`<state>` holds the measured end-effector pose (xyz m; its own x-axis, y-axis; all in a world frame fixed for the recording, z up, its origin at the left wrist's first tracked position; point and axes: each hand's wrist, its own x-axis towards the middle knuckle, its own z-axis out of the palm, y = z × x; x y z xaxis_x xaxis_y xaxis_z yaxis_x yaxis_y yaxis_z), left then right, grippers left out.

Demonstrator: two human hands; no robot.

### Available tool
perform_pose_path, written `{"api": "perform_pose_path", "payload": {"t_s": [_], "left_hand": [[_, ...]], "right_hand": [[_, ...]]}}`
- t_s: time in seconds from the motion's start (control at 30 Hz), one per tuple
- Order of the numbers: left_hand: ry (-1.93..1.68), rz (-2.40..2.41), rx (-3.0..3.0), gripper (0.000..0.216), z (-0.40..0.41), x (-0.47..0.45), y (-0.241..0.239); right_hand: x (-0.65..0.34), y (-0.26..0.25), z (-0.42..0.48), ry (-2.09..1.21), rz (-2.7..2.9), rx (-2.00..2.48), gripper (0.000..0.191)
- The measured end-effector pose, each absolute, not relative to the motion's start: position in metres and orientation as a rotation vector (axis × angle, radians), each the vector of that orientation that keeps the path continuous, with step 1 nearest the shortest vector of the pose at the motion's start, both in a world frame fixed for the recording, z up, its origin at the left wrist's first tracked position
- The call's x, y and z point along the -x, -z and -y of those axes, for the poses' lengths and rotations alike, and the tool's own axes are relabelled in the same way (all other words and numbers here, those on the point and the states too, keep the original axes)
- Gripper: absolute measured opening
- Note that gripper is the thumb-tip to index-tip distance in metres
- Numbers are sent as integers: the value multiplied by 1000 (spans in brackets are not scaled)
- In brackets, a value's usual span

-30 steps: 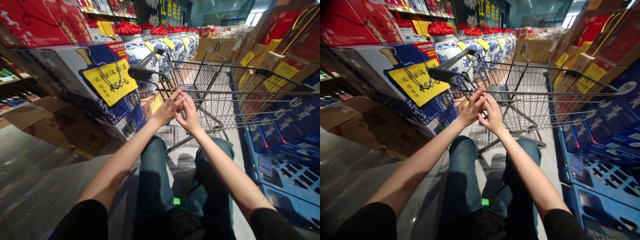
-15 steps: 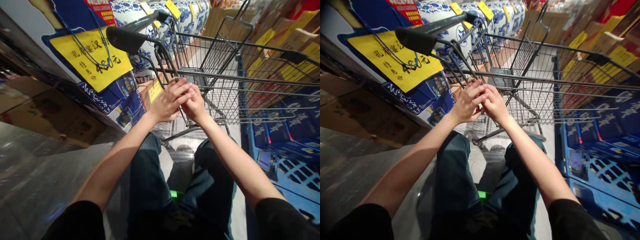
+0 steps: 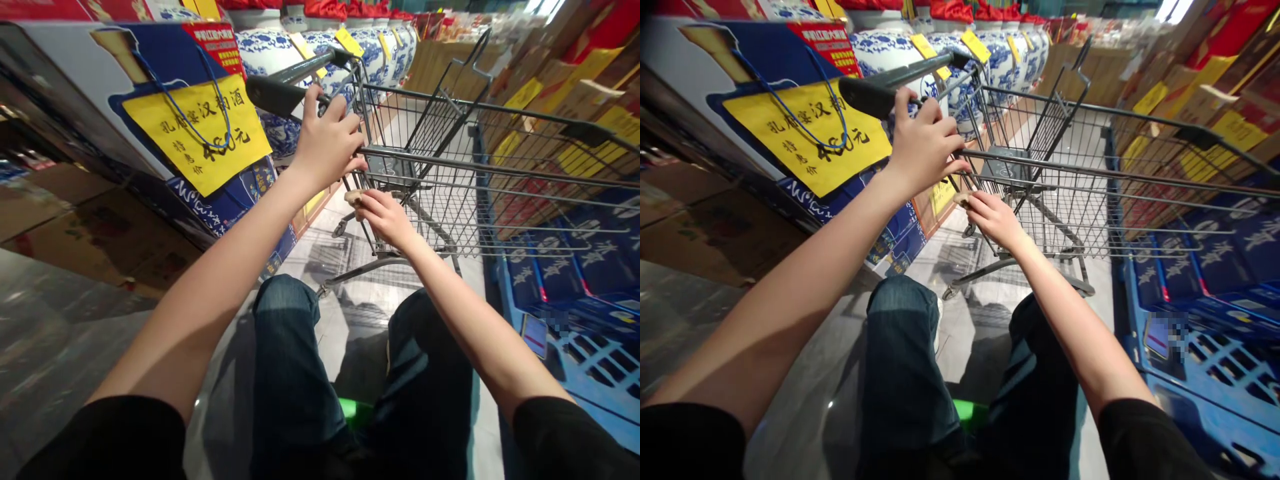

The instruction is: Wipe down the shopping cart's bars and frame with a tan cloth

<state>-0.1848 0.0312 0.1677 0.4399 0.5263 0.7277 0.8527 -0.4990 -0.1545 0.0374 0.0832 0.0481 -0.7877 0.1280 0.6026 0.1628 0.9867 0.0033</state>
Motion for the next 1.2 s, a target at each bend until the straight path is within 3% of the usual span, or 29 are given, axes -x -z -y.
{"api": "perform_pose_path", "payload": {"t_s": [0.2, 0.53, 0.63, 0.83, 0.93, 1.2], "left_hand": [[873, 1120, 2247, 48, -71, 199, -168], [955, 951, 2283, 36, -148, 192, -171], [868, 1013, 2274, 32, -151, 179, -179], [684, 1313, 2239, 58, -133, 137, -198], [520, 1414, 2178, 52, -133, 123, -202], [550, 1345, 2203, 48, -148, 126, -200]], "right_hand": [[-29, -51, -110, 92, 2473, 238, 37], [-14, -32, -136, -66, 1984, 522, 32], [-20, -35, -142, -75, 1963, 598, 34], [-39, -1, -159, -40, 1958, 718, 38], [-45, 14, -159, -4, 1891, 759, 40], [-40, -5, -152, -95, 1885, 755, 48]]}}
